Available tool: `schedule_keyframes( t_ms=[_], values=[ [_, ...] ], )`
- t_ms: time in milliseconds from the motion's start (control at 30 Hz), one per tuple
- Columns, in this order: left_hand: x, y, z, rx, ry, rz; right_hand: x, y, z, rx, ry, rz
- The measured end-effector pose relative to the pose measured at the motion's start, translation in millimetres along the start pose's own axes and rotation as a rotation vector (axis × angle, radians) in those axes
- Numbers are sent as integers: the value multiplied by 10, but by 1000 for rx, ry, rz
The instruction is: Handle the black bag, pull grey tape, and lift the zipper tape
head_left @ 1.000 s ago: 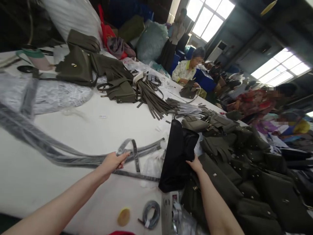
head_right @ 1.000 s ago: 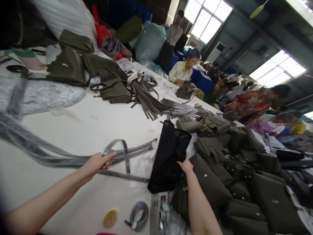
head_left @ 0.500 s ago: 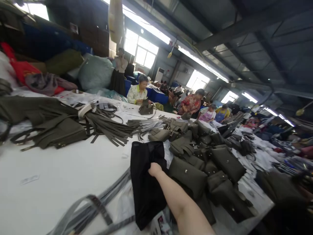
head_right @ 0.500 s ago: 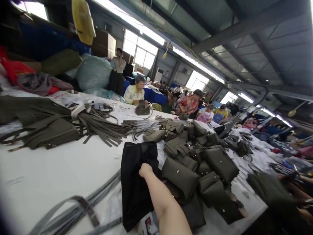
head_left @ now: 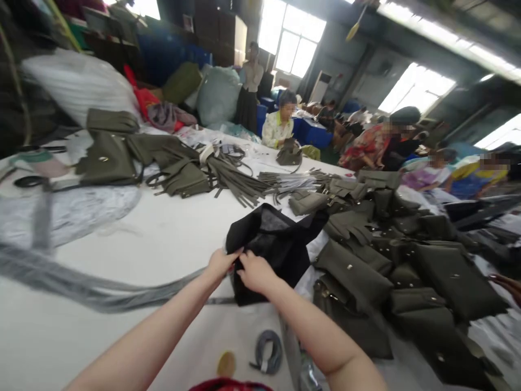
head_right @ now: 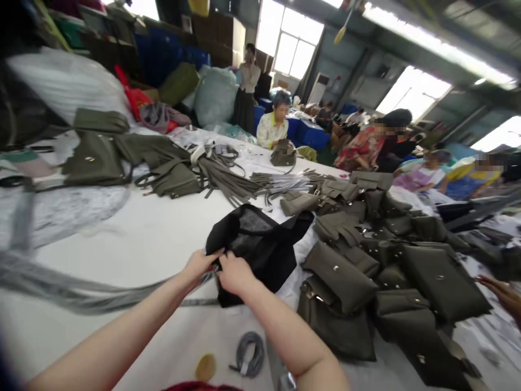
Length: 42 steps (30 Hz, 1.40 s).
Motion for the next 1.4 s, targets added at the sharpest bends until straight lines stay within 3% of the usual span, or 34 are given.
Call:
schedule_keyframes(
  t_ms=[167, 267, 333, 467, 567, 633, 733, 900, 967, 1033, 1100, 1233, 1300, 1400],
  values=[
    [-70, -346, 557, -159, -2, -104, 275, 299, -560, 64, -168, 29],
    [-126, -456, 809, -226, -29, -112, 301, 612, -747, 173, -153, -61],
    [-140, -507, 910, -254, -36, -103, 435, 845, -696, 187, -119, 5],
    [-140, -531, 1002, -283, -39, -82, 1031, 1322, -389, 124, -113, 344],
    [-144, -491, 1004, -290, -31, -64, 1372, 1560, -324, 150, -78, 435],
    [-152, -459, 984, -282, -15, -51, 1449, 1599, -367, 153, -68, 449],
    [-168, -412, 939, -256, 7, -34, 1230, 1444, -459, 116, -95, 384],
    [-189, -311, 863, -199, -4, -12, 310, 757, -547, 79, -123, 113],
    [-185, -285, 851, -175, -11, 18, 87, 475, -654, 139, -87, 77],
    [-188, -275, 855, -153, -23, 50, 48, 296, -844, 247, -28, 107],
    [-214, -267, 871, -134, -48, 68, 139, 268, -1070, 379, 21, 165],
    [-324, -215, 900, -118, -154, 98, 346, 523, -1345, 582, 94, 228],
    [-411, -156, 886, -115, -210, 134, 347, 665, -1299, 586, 115, 187],
    [-644, 17, 817, -103, -282, 162, 251, 835, -973, 468, 87, 78]
  ],
)
Point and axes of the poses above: each hand's wrist, its own y-axis away from the middle knuckle, its own x-axis out of the palm, z = x × y, the point moved 7 cm from there along -y, towards the middle knuckle, and after that the axes turned 5 degrees about -x, right-handed, at the moved point
